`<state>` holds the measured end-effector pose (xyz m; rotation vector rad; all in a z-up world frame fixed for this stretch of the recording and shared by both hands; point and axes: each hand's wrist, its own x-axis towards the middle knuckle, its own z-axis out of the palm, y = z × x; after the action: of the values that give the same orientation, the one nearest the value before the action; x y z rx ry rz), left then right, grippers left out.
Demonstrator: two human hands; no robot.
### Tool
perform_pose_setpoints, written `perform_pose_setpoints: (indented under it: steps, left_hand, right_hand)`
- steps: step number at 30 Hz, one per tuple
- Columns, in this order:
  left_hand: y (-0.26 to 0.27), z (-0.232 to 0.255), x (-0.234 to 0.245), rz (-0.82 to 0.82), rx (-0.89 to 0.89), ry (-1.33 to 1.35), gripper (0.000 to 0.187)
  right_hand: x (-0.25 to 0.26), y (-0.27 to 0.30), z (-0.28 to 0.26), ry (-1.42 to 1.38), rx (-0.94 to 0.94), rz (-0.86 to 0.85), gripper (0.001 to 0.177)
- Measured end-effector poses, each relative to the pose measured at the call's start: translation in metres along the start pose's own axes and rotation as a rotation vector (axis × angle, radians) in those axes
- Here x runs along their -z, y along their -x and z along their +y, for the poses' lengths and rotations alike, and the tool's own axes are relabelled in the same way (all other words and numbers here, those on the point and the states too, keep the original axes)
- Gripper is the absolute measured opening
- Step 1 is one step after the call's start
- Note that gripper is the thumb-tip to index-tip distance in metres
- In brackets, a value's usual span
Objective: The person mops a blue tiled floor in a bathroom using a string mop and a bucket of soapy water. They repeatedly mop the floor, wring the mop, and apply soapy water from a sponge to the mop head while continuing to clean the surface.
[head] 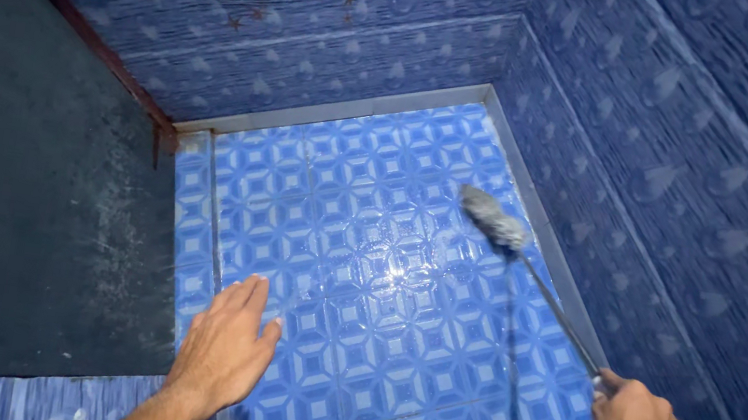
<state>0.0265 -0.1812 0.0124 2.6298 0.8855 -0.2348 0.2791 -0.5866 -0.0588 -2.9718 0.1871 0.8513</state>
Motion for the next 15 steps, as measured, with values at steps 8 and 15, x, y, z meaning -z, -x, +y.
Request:
perform_pose_setpoints:
  steps: [8,15]
  left_hand:
    - [0.004,-0.007,0.008,-0.009,-0.007,-0.002,0.065]
    - [0.022,-0.039,0.025,0.01,0.044,0.021,0.065]
  right_hand:
    - [-0.061,-0.005,0.016,-0.025,-0.022,0.064,0.047]
    - [-0.182,0.068,-0.035,-0.13,0.111,0.063,0.049]
